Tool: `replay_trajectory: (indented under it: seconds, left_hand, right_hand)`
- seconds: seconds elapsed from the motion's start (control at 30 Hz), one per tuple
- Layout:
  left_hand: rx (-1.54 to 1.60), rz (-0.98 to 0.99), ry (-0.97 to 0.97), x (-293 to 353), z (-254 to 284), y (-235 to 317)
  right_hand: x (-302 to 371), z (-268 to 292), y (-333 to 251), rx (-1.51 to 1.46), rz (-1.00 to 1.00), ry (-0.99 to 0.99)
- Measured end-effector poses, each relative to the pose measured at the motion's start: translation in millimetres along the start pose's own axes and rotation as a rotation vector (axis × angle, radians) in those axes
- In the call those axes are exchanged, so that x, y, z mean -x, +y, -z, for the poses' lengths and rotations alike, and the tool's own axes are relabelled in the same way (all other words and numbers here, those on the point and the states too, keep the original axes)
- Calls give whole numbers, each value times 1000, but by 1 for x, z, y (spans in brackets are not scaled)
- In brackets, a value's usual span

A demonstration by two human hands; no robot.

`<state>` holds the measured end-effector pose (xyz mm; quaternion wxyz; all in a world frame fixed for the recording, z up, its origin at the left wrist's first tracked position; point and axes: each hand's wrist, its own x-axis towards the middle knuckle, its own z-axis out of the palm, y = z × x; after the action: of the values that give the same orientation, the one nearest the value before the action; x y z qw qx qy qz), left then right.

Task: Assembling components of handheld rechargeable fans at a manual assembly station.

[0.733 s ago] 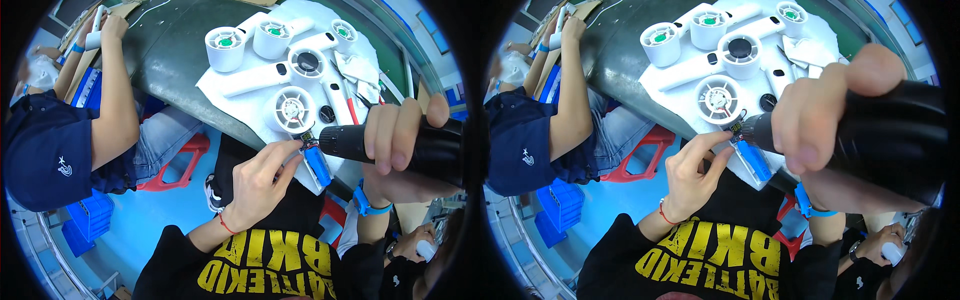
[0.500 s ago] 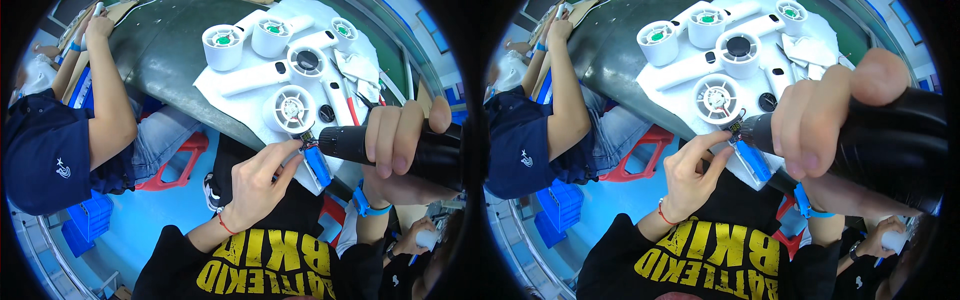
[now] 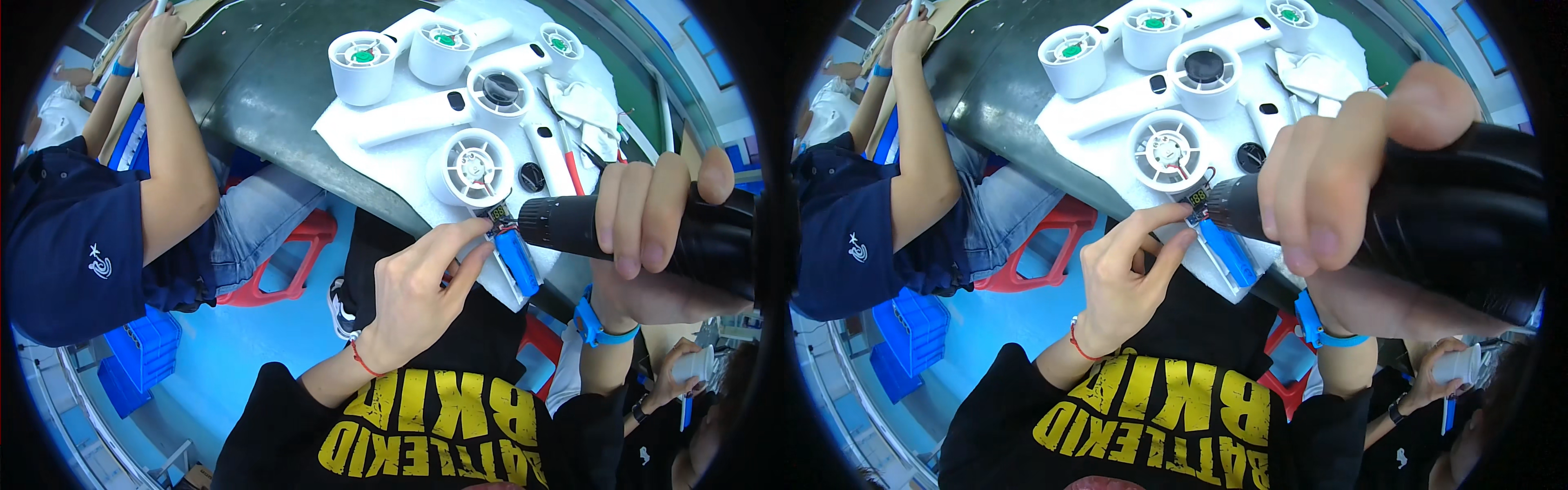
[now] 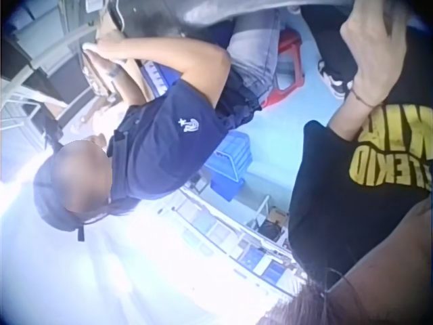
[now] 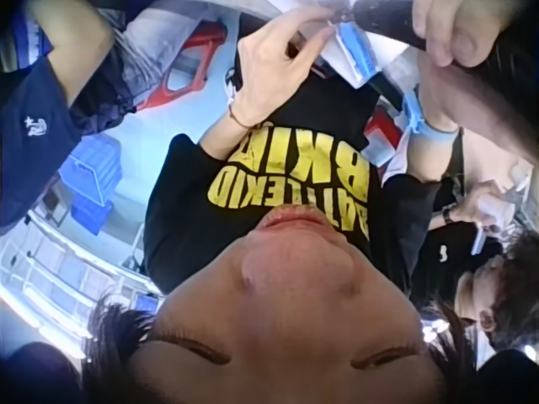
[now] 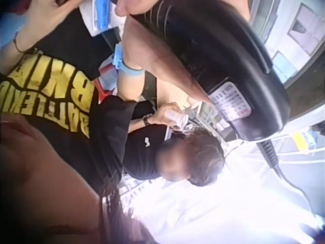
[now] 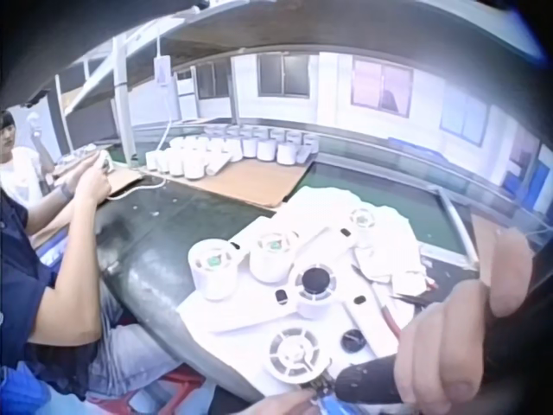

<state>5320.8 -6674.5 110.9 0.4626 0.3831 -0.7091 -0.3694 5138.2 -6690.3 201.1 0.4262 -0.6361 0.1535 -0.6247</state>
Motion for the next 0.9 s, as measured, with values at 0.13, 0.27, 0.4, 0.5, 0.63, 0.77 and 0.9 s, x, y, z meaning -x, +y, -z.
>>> replay_trajectory:
  seconds: [0.13,0.27,0.4,0.5,0.63,0.77,0.9]
  left_hand:
    - [-22,-6,-4,1,0,-1]
    - [-44,-33,-8,-1,1,-1]
    - [-47,-36,-16,-1,2,-1]
    - [-53,-47,-23,-2,3,-1]
    - [-55,-23,-34,-2,3,-1]
    - [-64,-24,-59,-2,5,0]
    - [-45,-42,-27,-1,6,-2]
  right_hand:
    - [-4,2,1,-32,3,-92]
    - [-7,4,2,-23,-15,-102]
    - [-9,5,2,-13,-38,-121]
    - [-11,6,3,-4,-49,-142]
    - [-12,6,4,9,-68,-177]
    - [-12,7,5,37,-81,-214]
    - [-14,2,5,42,-76,-215]
